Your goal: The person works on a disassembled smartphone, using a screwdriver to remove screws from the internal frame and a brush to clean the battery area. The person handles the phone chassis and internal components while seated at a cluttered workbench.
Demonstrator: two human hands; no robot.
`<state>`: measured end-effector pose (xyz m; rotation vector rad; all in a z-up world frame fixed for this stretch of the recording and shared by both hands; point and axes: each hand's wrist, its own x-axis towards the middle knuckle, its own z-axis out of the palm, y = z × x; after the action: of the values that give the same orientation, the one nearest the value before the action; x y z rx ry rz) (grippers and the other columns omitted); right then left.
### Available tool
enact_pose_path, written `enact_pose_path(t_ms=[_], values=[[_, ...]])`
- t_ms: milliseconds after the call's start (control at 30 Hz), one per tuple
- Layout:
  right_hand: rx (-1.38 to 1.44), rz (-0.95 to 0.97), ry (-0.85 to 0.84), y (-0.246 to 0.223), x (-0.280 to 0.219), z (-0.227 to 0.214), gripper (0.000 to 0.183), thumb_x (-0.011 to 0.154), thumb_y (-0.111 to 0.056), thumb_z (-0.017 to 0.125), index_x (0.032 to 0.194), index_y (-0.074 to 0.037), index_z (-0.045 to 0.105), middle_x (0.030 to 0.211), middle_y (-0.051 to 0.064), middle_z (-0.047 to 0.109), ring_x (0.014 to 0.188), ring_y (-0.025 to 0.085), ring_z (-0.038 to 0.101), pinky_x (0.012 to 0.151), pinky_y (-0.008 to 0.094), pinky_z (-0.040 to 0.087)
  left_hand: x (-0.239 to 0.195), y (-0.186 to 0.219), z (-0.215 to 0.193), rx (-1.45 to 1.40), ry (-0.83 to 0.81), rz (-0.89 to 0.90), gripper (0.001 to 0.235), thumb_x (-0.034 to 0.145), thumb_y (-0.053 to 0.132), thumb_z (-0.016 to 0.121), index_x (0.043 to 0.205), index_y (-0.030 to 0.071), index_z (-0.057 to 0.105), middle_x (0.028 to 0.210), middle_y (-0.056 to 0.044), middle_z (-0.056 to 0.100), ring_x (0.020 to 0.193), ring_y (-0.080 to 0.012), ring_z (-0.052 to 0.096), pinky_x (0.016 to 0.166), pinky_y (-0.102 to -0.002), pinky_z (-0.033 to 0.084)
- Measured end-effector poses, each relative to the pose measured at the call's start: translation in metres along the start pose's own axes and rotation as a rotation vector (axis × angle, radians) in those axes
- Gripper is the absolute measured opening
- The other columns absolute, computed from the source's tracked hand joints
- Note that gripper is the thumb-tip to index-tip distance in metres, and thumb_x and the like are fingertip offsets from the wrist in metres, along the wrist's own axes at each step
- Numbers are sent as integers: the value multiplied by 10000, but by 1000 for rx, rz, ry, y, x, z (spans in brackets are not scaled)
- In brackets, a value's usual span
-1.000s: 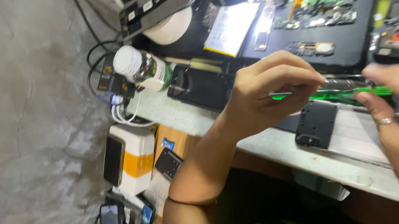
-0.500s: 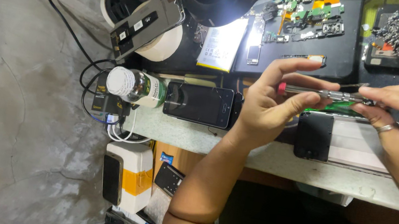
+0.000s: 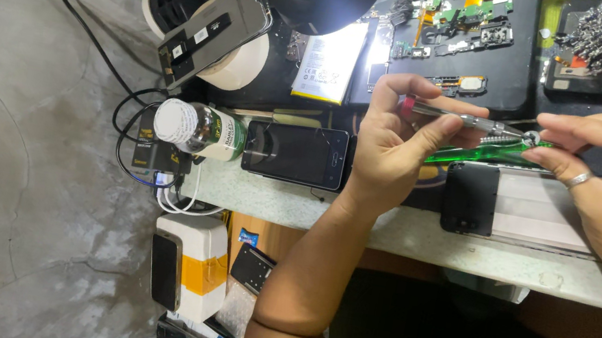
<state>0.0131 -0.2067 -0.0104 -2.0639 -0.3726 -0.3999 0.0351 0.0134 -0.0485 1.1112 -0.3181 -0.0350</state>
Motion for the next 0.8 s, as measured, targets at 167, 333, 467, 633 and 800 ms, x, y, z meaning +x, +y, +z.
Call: enact_pose_path(t_ms=[167, 333, 467, 633, 800], values=[[-23, 48, 0, -11, 4, -2, 262, 883, -19, 814, 1135, -3, 746, 978, 151, 705, 874, 206, 700, 696, 278, 555, 1, 0, 1, 9, 17, -26, 252, 1101, -50, 565, 1225, 33, 363, 1145, -276, 684, 981, -257, 734, 921, -371, 639], [-88, 8, -1, -18, 8, -3, 245, 872, -24, 834, 1099, 17, 752, 961, 156, 710, 843, 212, 696, 684, 284, 541, 1, 0, 2, 4, 26, -28, 255, 1099, -51, 571, 1221, 32, 363, 1142, -271, 686, 977, -256, 734, 932, -377, 641], [-31, 60, 11, -23, 7, -5, 201, 894, -33, 826, 1073, 9, 743, 975, 145, 705, 837, 197, 684, 664, 271, 522, -1, 0, 4, 9, 37, -12, 250, 1103, -49, 574, 1215, 33, 366, 1148, -259, 691, 987, -250, 733, 913, -359, 636], [-12, 62, 26, -10, 0, -4, 135, 926, -29, 808, 1035, 5, 736, 1024, 136, 717, 879, 188, 688, 679, 263, 523, 0, 4, 9, 50, 32, 21, 244, 1109, -47, 570, 1209, 45, 368, 1144, -245, 703, 992, -239, 736, 922, -342, 635], [-56, -104, 31, 35, -21, -5, 77, 1091, -22, 764, 1138, -19, 704, 1106, 96, 708, 992, 172, 704, 889, 257, 554, -4, 8, 11, 224, 149, 167, 253, 1113, -13, 569, 1276, 37, 381, 1099, -208, 714, 908, -218, 743, 779, -301, 636]])
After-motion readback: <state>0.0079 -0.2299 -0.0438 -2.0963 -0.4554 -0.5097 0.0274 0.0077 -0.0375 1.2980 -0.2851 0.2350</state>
